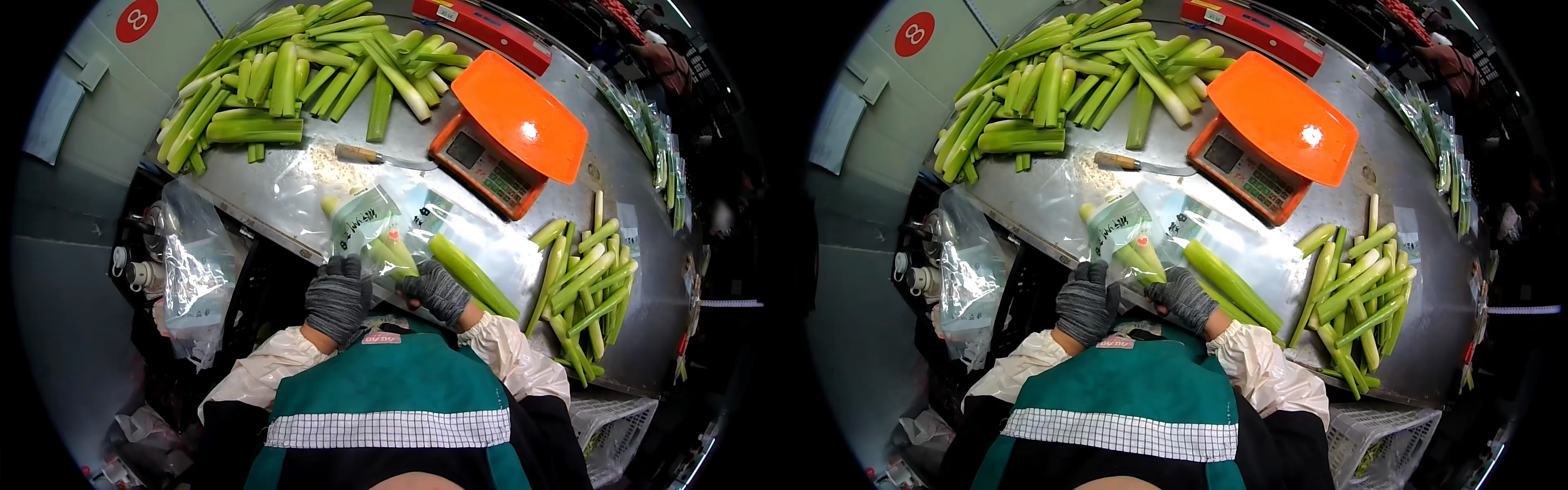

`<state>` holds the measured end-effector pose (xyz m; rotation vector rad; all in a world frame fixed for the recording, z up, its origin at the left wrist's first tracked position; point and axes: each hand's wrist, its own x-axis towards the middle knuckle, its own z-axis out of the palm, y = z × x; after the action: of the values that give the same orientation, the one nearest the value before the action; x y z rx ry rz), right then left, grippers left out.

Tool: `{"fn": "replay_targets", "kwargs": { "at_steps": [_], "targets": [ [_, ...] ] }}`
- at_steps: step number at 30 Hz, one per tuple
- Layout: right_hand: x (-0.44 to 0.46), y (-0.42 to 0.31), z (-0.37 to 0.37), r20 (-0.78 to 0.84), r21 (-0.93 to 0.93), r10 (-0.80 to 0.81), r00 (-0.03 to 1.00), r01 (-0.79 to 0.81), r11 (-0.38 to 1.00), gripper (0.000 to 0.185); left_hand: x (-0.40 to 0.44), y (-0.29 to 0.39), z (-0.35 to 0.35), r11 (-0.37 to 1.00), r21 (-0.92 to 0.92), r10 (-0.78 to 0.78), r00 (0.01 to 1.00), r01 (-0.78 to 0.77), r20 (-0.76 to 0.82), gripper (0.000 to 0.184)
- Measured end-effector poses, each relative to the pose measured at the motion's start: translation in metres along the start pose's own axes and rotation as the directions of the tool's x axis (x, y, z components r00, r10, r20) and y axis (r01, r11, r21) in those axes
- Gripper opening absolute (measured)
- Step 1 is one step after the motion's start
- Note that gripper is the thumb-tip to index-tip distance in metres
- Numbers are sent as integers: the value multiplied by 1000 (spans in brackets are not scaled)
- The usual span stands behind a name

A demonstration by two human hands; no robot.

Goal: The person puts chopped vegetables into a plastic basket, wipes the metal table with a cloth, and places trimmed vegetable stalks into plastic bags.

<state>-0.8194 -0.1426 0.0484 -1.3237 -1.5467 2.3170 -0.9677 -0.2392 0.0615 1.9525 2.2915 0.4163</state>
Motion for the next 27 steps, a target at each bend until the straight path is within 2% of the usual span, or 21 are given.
{"fn": "replay_targets", "kwargs": {
  "at_steps": [1, 2, 3, 5, 6, 7, 8, 9, 11, 13, 14, 15, 17, 19, 21, 23, 25, 27],
  "targets": [
    [2, 3, 0, 17, 86, 17, 1000, -18, 996, 16, -3, 1, 1, 987, 55, -155, 976, 148, 150, 23],
    [2, 4, 0, 17, 84, 18, 1000, -20, 996, 16, -5, 0, 6, 979, 37, -201, 953, 198, 227, 21],
    [2, 4, 0, 33, 55, 32, 999, -34, 998, 15, -8, -2, 12, 979, 35, -204, 952, 202, 227, 21],
    [11, 15, -4, 58, 21, 49, 997, -50, 999, 16, -14, -8, 19, 989, -119, 110, 983, -92, 150, 19],
    [27, 35, -10, 185, -214, -300, 936, 336, 917, 16, -7, -1, 12, 976, -151, 180, 971, -157, 158, 17],
    [40, 45, -10, 272, -539, -398, 876, 481, 691, 16, -5, 8, 3, 977, -148, 175, 971, -152, 161, 17],
    [53, 54, -11, 354, -765, -487, 799, 547, 341, 20, -3, 16, -6, 941, -174, 307, 949, -291, 72, 16],
    [58, 50, -7, 352, -805, -528, 773, 538, 251, 20, -2, 22, -10, 884, -186, 432, 902, -428, -22, 15],
    [65, 28, 3, 313, -798, -561, 767, 532, 282, 22, -2, 24, -11, 871, -138, 467, 882, -471, -61, 14],
    [71, 7, 12, 283, -789, -580, 764, 529, 312, 23, 0, 18, -17, 899, -262, 382, 921, -352, 74, 16],
    [74, -2, 16, 263, -790, -590, 763, 521, 322, 24, -1, 17, -14, 901, -268, 358, 934, -341, 15, 15],
    [76, -10, 18, 255, -791, -589, 766, 516, 328, 25, -2, 16, -11, 898, -271, 366, 930, -347, 24, 15],
    [70, -21, 22, 238, -805, -579, 780, 492, 331, 27, -2, 16, -5, 952, -248, 178, 984, -180, -30, 15],
    [48, -24, 20, 225, -823, -527, 819, 450, 347, 29, 7, 16, -12, 941, -298, 152, 987, -158, -44, 15],
    [15, -24, 12, 198, -825, -487, 850, 413, 385, 31, 14, 18, -17, 894, -441, 19, 991, -75, -131, 14],
    [-24, -12, -6, 108, -797, -563, 819, 410, 443, 39, 19, 21, -19, 901, -424, 29, 988, -91, -150, 13],
    [-61, 4, -34, -79, -669, -516, 853, 339, 662, 43, 24, 20, -20, 900, -427, 12, 985, -86, -173, 12],
    [-74, 40, -57, -321, -867, -609, 725, 34, 498, 56, 27, 21, -25, 903, -418, 35, 986, -101, -161, 11]
  ]
}}
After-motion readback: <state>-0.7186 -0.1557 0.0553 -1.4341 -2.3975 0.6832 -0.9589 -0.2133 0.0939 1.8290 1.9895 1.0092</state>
